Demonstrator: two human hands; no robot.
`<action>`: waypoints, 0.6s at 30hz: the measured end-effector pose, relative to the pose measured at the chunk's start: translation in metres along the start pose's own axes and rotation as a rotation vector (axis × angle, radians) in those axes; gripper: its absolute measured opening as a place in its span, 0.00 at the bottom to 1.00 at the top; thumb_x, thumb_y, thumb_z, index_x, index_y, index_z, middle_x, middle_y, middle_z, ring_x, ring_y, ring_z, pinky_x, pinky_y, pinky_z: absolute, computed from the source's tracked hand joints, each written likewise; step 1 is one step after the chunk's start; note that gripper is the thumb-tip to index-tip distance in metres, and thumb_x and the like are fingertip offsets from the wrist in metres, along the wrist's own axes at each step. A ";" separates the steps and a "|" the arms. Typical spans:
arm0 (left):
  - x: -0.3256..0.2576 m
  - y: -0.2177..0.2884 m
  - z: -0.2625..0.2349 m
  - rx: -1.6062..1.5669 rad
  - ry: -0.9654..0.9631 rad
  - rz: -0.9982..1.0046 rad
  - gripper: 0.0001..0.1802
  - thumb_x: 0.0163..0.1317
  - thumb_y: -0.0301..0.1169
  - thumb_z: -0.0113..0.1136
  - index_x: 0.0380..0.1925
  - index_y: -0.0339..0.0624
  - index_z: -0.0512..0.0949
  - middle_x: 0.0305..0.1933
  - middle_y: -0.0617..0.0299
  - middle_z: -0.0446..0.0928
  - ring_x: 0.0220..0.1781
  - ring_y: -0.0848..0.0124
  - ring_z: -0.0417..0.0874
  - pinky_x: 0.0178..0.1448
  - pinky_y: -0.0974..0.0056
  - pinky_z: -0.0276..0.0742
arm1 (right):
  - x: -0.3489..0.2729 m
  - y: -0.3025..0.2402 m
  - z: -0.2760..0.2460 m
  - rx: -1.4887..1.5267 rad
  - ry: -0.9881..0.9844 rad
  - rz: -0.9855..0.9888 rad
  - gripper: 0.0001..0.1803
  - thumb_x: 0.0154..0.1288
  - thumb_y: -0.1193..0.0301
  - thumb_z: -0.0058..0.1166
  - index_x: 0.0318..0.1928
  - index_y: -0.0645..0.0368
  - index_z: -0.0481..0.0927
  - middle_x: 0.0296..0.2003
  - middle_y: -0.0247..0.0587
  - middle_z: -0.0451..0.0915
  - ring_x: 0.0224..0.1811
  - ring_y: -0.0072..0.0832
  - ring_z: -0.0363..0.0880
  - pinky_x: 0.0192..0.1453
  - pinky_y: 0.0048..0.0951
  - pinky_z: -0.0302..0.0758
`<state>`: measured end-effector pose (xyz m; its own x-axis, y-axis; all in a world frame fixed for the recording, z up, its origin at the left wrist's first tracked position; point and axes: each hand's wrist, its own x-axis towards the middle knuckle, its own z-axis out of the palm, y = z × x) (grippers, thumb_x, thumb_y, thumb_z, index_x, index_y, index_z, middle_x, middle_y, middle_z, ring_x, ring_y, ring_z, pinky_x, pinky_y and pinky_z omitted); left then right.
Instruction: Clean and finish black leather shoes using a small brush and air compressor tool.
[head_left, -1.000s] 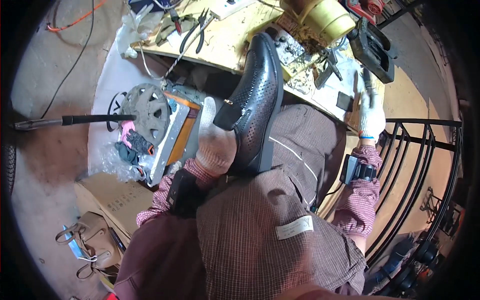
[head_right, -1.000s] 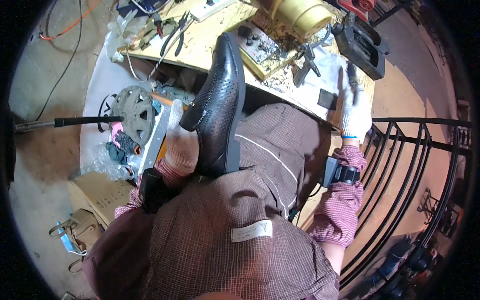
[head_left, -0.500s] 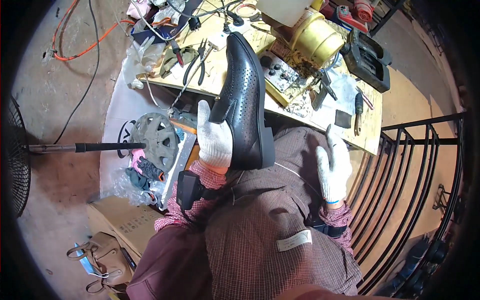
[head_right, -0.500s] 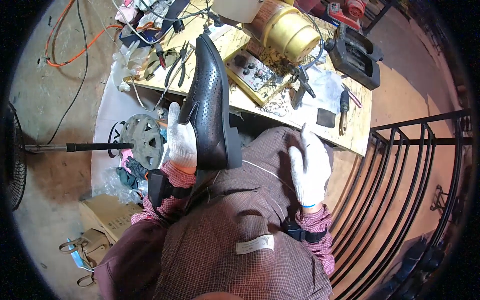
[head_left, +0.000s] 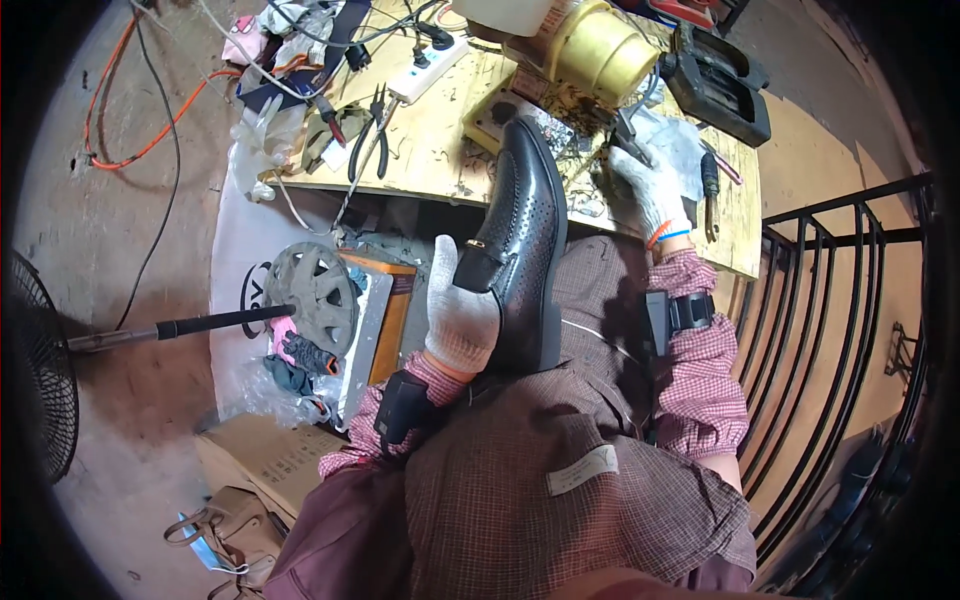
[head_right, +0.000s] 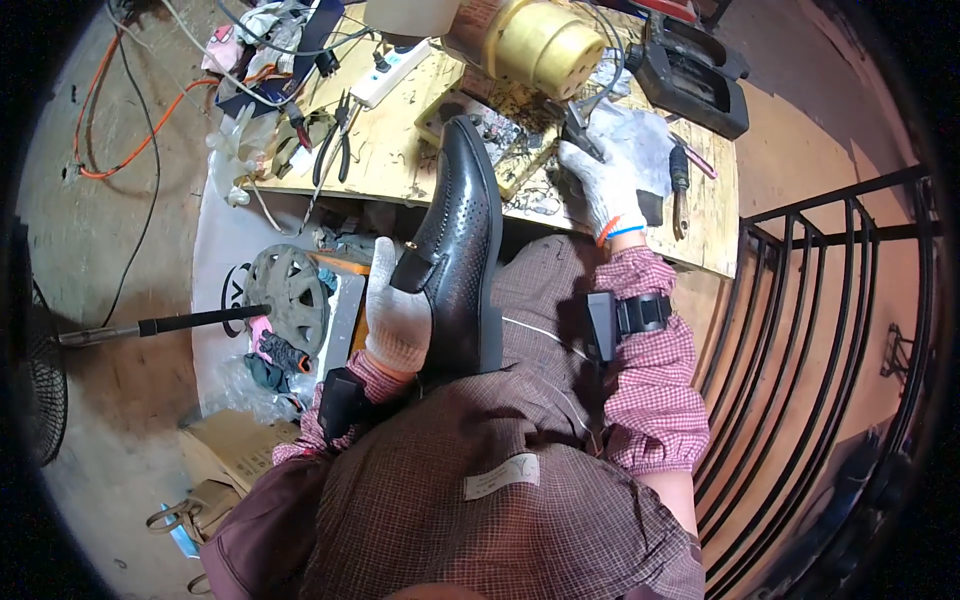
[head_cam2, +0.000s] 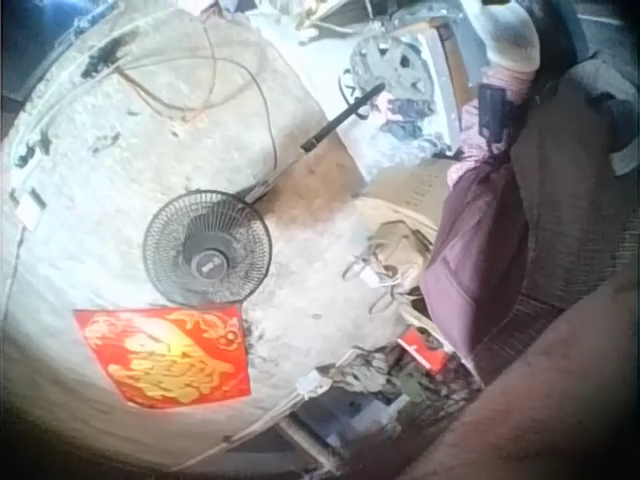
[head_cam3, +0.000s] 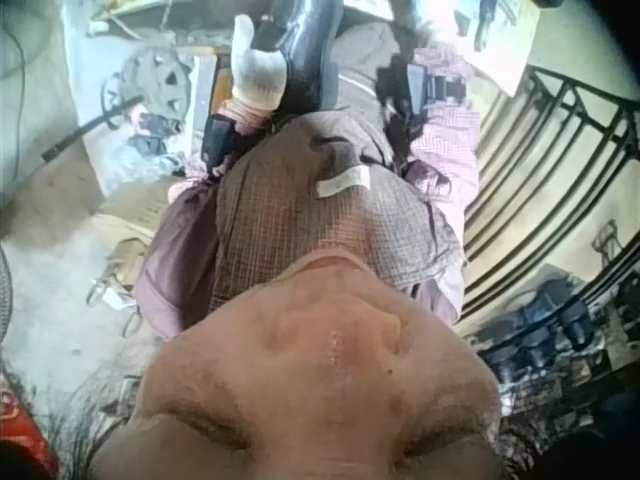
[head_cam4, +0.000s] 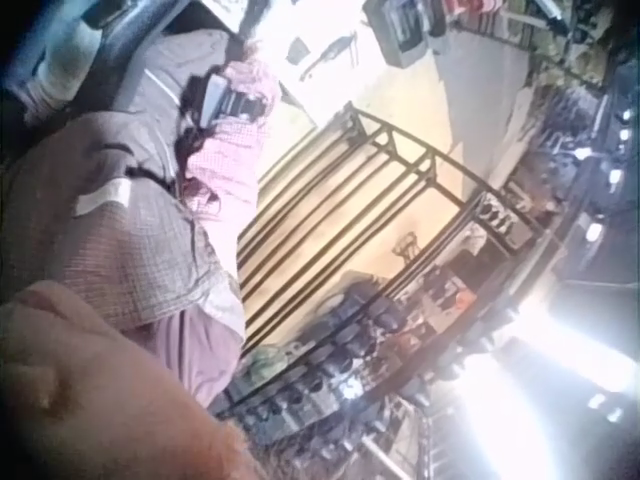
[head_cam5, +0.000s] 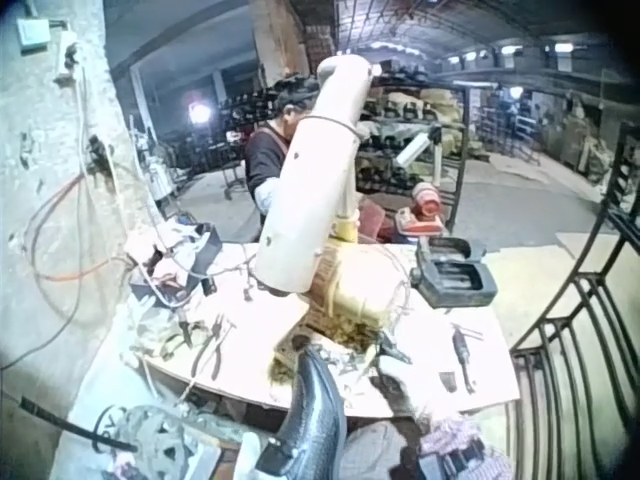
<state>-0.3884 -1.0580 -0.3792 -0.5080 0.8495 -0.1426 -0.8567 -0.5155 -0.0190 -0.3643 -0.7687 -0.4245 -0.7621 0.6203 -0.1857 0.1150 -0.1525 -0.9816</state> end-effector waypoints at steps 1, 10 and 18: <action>0.000 -0.001 -0.001 0.079 0.101 0.012 0.39 0.73 0.58 0.46 0.63 0.30 0.73 0.65 0.48 0.75 0.64 0.56 0.77 0.75 0.55 0.65 | 0.001 0.003 -0.001 0.001 0.004 0.004 0.23 0.60 0.63 0.67 0.52 0.63 0.82 0.42 0.39 0.82 0.42 0.27 0.79 0.43 0.29 0.77; 0.003 -0.004 -0.017 0.566 0.274 0.145 0.36 0.75 0.56 0.42 0.64 0.32 0.71 0.65 0.50 0.75 0.65 0.58 0.75 0.79 0.56 0.58 | -0.086 -0.055 0.025 0.431 -0.110 0.056 0.14 0.66 0.65 0.65 0.45 0.62 0.86 0.35 0.33 0.85 0.32 0.18 0.77 0.40 0.22 0.75; 0.004 -0.009 -0.006 0.432 0.059 0.084 0.23 0.81 0.34 0.32 0.64 0.36 0.70 0.65 0.57 0.76 0.66 0.67 0.74 0.84 0.57 0.45 | -0.076 -0.060 0.035 -0.578 -0.060 -0.714 0.10 0.63 0.65 0.68 0.35 0.59 0.87 0.24 0.34 0.81 0.24 0.22 0.75 0.29 0.28 0.70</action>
<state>-0.3825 -1.0506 -0.3857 -0.5824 0.7922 -0.1823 -0.7777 -0.4777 0.4085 -0.3351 -0.8334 -0.3504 -0.8047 0.3760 0.4594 -0.1070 0.6693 -0.7353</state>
